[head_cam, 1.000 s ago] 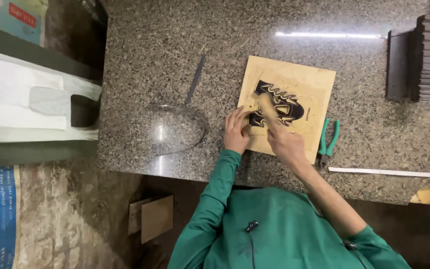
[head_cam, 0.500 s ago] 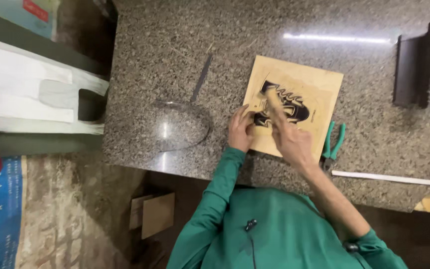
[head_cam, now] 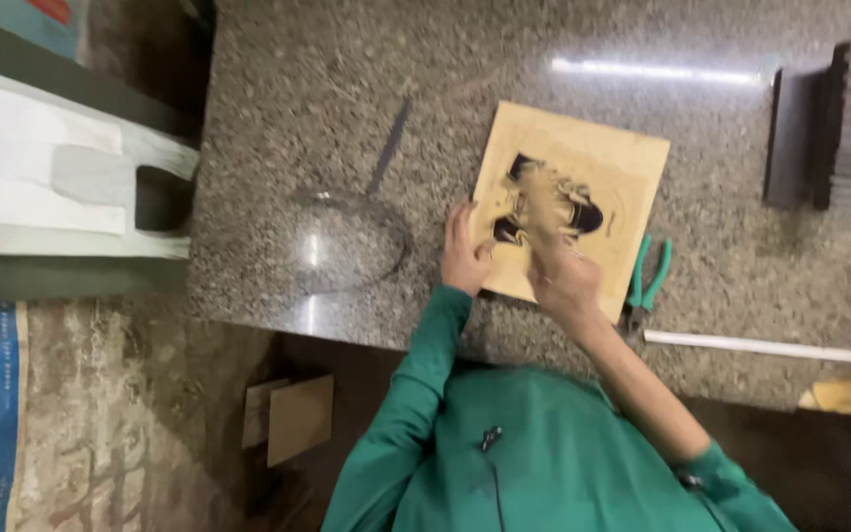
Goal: The person assembles a wooden puzzle or decorative piece by hammering a small metal component into a pre-cut slot on a wooden board. They use pliers to adjust the metal piece and a hammer to secure it, then place a decorative wooden overlay on top and tap it into place.
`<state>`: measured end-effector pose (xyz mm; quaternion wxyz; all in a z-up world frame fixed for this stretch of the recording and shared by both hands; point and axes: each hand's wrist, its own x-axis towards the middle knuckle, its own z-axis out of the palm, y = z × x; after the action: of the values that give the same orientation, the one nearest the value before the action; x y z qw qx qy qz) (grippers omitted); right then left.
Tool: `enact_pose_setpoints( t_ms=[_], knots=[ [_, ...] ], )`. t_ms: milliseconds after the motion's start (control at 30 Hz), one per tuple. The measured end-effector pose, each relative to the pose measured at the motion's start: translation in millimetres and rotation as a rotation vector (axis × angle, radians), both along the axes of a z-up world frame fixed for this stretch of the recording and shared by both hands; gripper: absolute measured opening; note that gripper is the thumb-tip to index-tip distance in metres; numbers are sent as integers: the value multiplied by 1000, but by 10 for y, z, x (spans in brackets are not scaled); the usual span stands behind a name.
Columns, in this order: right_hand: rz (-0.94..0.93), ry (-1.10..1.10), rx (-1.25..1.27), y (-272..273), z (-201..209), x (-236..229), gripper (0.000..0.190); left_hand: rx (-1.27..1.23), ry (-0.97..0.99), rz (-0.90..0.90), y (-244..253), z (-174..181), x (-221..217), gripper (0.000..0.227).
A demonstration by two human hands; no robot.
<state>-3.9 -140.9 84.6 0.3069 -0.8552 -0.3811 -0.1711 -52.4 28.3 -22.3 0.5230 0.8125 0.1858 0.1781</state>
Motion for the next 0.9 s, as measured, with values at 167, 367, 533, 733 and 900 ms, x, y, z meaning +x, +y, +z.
enact_pose_setpoints(
  t_ms=[167,367,533,733,900],
  knots=[
    [26,169,-309,170,88,179,71,26,-14,33,14,80,95,69],
    [-3,69,-392,100,-180,27,62,36,-5,27,-14,-135,-68,72],
    [0,191,-323,76,163,126,60,19,16,49,30,-198,17,78],
    [56,59,-138,78,173,29,60,20,-61,21,-14,-98,56,72],
    [33,223,-218,102,135,141,65,-31,94,29,9,74,46,67]
  ],
)
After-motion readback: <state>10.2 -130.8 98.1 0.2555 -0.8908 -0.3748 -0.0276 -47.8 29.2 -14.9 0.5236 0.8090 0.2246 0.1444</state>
